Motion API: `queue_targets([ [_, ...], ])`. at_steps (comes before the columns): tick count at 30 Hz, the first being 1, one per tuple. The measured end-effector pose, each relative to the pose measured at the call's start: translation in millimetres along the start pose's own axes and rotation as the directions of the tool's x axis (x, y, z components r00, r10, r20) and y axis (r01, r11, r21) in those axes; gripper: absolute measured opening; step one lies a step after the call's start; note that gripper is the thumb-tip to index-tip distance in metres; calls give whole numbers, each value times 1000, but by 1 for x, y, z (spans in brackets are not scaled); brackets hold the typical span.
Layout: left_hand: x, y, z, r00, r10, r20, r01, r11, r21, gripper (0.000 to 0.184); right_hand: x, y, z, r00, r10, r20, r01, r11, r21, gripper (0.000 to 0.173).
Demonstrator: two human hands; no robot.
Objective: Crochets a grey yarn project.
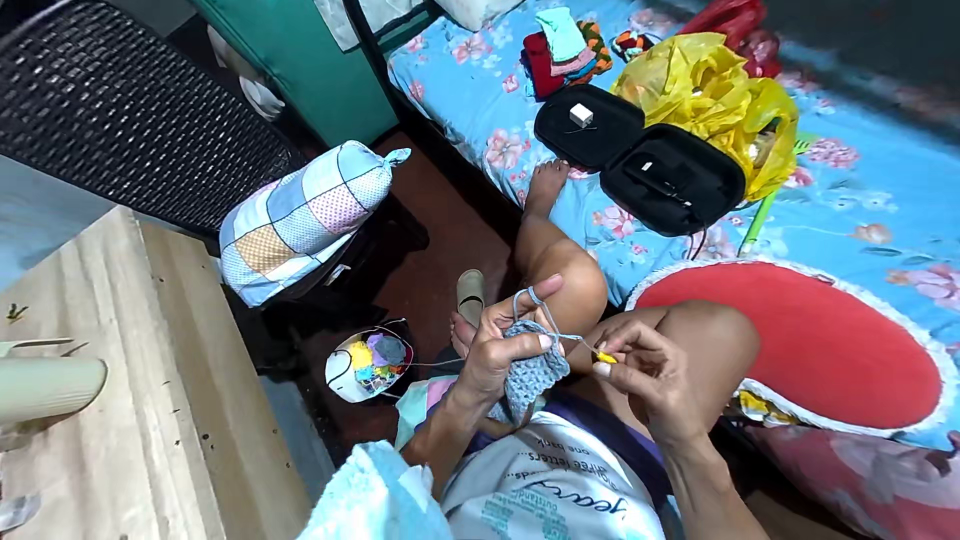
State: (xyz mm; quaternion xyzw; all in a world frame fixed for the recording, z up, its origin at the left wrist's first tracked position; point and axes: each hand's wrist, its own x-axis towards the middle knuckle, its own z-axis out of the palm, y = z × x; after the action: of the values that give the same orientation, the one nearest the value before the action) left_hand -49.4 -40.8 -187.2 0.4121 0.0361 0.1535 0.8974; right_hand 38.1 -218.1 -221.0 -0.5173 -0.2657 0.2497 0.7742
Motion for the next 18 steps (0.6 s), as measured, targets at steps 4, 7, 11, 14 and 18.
queue_targets([
  [4,-1,-6,0,995,89,34,-94,973,209,52,5,0,-6,988,114,102,-135,964,230,18],
  [7,-3,-11,9,984,175,35,-173,893,415,55,9,-2,-6,985,112,134,-142,959,245,19],
  [11,-2,-17,15,978,205,47,-199,831,519,64,11,-3,-2,978,115,172,-164,937,307,26],
  [14,-2,-21,19,973,227,36,-208,806,554,69,12,-4,4,990,90,104,-116,956,269,32],
  [18,0,-16,20,972,229,48,-211,771,601,67,9,-1,10,996,-74,-44,76,996,41,26],
])
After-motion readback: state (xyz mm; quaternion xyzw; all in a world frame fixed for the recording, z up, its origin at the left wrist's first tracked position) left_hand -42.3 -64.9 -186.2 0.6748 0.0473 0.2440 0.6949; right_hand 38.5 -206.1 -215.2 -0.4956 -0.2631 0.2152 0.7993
